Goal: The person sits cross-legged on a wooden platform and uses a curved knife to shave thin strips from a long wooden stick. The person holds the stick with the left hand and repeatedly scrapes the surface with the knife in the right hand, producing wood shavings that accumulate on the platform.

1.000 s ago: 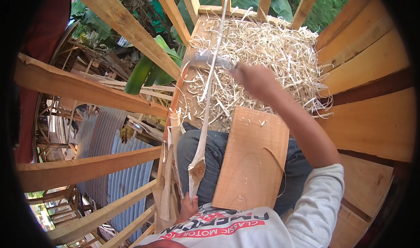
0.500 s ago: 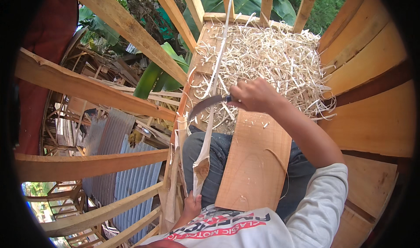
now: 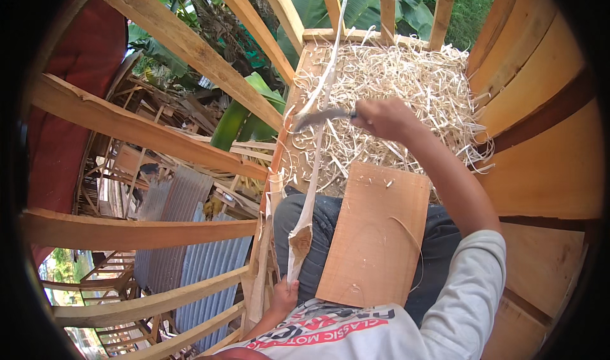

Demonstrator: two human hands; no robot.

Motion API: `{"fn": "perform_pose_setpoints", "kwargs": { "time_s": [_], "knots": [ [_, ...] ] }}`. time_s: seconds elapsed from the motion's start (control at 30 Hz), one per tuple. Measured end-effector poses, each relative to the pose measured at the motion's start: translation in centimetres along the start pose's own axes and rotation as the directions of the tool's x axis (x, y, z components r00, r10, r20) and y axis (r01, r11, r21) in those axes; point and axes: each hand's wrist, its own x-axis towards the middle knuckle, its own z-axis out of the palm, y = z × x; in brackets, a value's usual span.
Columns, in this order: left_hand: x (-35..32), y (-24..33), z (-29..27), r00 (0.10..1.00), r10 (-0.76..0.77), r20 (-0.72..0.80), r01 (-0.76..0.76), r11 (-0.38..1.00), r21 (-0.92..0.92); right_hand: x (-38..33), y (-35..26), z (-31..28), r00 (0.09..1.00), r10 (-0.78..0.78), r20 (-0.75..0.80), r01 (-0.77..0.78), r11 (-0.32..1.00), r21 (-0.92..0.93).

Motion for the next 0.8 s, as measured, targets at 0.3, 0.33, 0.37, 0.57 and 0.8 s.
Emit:
{"fn": "perform_pose_setpoints", "kwargs": {
  "time_s": [0.3,0.33,0.37,0.57,0.8],
  "knots": [
    [0.2,-0.6,-0.5,0.998,-0.03,0.046,0.031,0.999,-0.021,-5.0,5.2,-2.5,0.726,0.627,-0.284,-0.628,0.772,0.1],
    [0.4,-0.8,-0.5,0.998,-0.025,0.05,0.026,0.999,-0.03,-5.7,3.8,-2.1,0.781,0.579,-0.233,-0.582,0.811,0.065],
    [0.3,-1.3,-0.4,0.998,-0.026,0.055,0.028,0.999,-0.043,-5.9,2.4,-1.6,0.78,0.592,-0.203,-0.574,0.806,0.145],
    [0.1,-2.4,0.1,0.999,-0.021,0.051,0.023,0.999,-0.037,-5.2,-2.4,-1.3,0.994,-0.065,-0.088,0.065,0.998,-0.006],
    [0.5,1.2,-0.3,0.998,0.056,-0.04,-0.053,0.995,0.084,2.4,4.5,-5.9,0.825,0.513,-0.237,-0.533,0.846,-0.027]
  ]
}}
